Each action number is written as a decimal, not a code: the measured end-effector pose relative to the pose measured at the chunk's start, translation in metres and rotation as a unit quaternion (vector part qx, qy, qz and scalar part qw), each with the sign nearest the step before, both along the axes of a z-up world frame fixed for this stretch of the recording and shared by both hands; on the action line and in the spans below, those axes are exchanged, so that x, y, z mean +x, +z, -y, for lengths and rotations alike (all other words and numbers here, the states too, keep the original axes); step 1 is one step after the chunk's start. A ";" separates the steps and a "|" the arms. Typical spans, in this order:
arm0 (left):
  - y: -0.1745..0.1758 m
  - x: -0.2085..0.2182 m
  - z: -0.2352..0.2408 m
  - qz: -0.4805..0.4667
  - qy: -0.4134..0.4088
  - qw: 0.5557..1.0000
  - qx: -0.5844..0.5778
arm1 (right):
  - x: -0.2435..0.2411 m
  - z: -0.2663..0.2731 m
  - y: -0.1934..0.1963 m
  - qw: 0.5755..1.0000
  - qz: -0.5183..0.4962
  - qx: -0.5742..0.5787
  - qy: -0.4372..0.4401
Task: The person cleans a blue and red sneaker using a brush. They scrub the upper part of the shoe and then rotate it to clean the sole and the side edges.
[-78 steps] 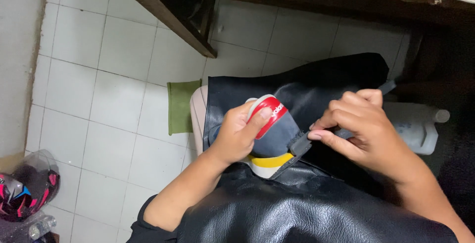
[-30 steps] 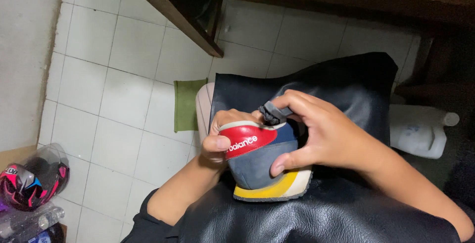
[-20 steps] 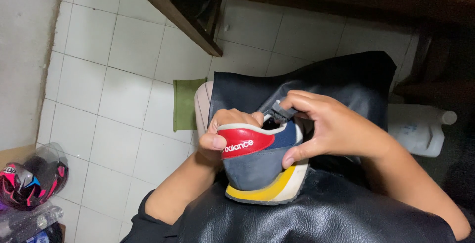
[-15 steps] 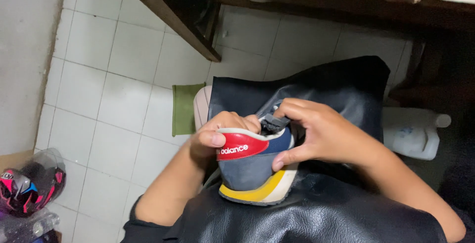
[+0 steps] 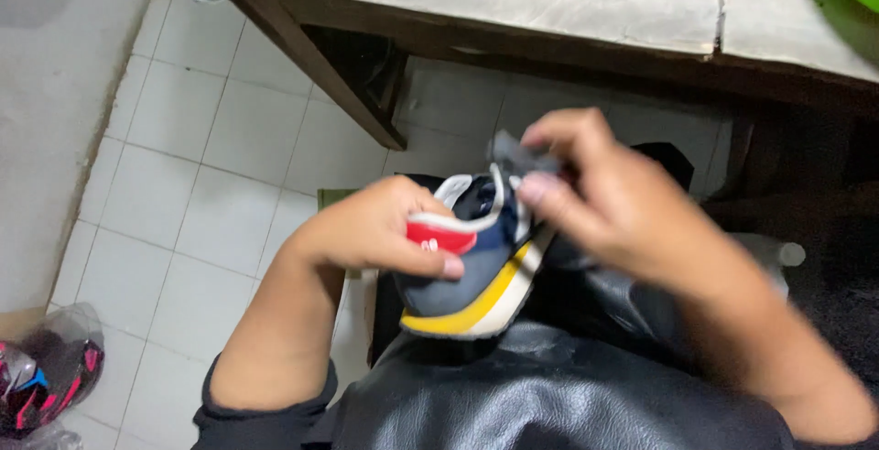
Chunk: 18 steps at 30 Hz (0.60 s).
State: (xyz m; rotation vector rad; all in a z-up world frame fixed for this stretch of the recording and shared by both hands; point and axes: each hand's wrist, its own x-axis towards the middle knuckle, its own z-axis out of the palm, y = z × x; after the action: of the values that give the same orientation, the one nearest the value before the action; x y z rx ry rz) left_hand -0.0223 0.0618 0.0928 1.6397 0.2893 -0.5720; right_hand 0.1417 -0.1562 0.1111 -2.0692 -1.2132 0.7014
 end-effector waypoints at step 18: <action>0.013 0.080 -0.017 0.187 0.108 0.970 -0.110 | 0.132 -0.088 0.016 0.917 0.354 0.182 0.019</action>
State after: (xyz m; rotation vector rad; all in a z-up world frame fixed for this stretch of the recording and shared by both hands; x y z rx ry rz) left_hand 0.0580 0.0787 0.1060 1.4427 0.1168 -0.1182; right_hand 0.2738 -0.0680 0.1269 -2.0238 -1.6148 -0.3014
